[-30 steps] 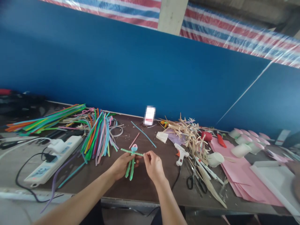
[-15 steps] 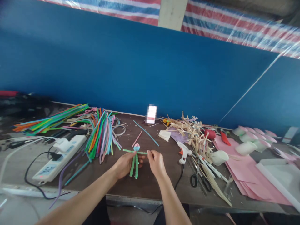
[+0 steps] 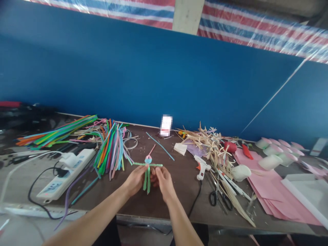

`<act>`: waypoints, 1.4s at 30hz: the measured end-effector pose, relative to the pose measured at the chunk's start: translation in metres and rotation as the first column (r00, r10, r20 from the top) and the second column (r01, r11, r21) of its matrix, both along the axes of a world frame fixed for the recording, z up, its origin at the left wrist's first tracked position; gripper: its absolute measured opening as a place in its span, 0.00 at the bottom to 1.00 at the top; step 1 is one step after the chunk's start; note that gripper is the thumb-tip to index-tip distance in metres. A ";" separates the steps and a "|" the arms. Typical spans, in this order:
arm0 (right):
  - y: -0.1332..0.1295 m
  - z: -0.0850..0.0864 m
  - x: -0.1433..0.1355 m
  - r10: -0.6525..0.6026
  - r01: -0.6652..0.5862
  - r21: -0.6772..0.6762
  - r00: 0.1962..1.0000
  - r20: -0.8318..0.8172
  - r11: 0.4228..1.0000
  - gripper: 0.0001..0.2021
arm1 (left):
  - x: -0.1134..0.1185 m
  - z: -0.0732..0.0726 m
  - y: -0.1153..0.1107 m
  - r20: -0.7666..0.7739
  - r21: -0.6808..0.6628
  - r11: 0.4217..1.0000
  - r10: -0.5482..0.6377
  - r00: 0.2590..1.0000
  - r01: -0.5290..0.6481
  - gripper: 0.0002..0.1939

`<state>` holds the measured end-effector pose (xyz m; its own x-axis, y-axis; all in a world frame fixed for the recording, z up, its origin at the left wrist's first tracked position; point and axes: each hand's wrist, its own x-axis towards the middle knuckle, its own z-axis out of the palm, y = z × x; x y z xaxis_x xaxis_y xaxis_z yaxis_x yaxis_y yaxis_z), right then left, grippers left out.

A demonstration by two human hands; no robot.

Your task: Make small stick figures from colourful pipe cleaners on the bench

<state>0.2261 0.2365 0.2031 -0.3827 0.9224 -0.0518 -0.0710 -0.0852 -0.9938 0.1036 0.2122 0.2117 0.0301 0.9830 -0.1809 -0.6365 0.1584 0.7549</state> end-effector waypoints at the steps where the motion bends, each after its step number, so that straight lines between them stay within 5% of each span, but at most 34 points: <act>1: -0.003 -0.003 -0.002 0.012 -0.012 0.004 1.000 0.009 1.000 0.16 | 0.000 0.001 0.000 0.007 0.014 1.000 0.006 1.000 -0.006 0.13; 6: -0.007 -0.019 -0.011 -0.053 0.040 0.147 0.995 0.080 0.988 0.12 | -0.002 0.001 0.000 -0.032 0.059 0.998 0.020 0.999 -0.019 0.11; 11: 0.007 -0.009 -0.005 -0.334 0.290 0.311 0.937 0.099 0.905 0.18 | -0.004 -0.008 0.001 -0.261 0.033 0.999 -0.001 0.965 0.010 0.10; 15: 0.019 0.017 0.001 -0.232 0.078 0.479 0.934 0.273 0.874 0.14 | -0.001 -0.012 0.000 -0.391 0.071 0.993 -0.059 0.918 0.094 0.14; 18: 0.026 0.029 0.000 -0.138 -0.043 0.481 0.933 0.333 0.875 0.10 | 0.001 -0.008 -0.002 -0.335 0.055 0.986 -0.128 0.933 0.156 0.15; 23: 0.035 0.032 -0.004 -0.115 -0.053 0.454 0.936 0.334 0.889 0.13 | 0.000 -0.001 -0.003 -0.143 -0.013 0.982 -0.189 0.971 0.189 0.11; 29: 0.019 0.027 -0.002 -0.398 0.206 0.542 0.879 0.264 0.815 0.10 | -0.006 0.004 0.002 0.015 -0.031 0.998 0.048 0.999 -0.048 0.06; 34: -0.015 0.003 -0.006 -0.257 0.040 0.491 0.887 0.383 0.870 0.07 | -0.012 0.010 0.009 0.093 -0.019 0.983 0.185 0.978 -0.184 0.05; 42: -0.026 -0.004 -0.011 -0.333 -0.086 0.592 0.759 0.560 0.801 0.07 | -0.007 0.008 0.011 0.141 0.016 0.977 0.210 0.968 -0.214 0.05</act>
<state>0.2148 0.2107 0.1994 -0.3361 0.8922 0.3015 0.5955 0.4494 -0.6659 0.0970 0.2235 0.2196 -0.1570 0.9747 -0.1591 -0.7509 -0.0132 0.6603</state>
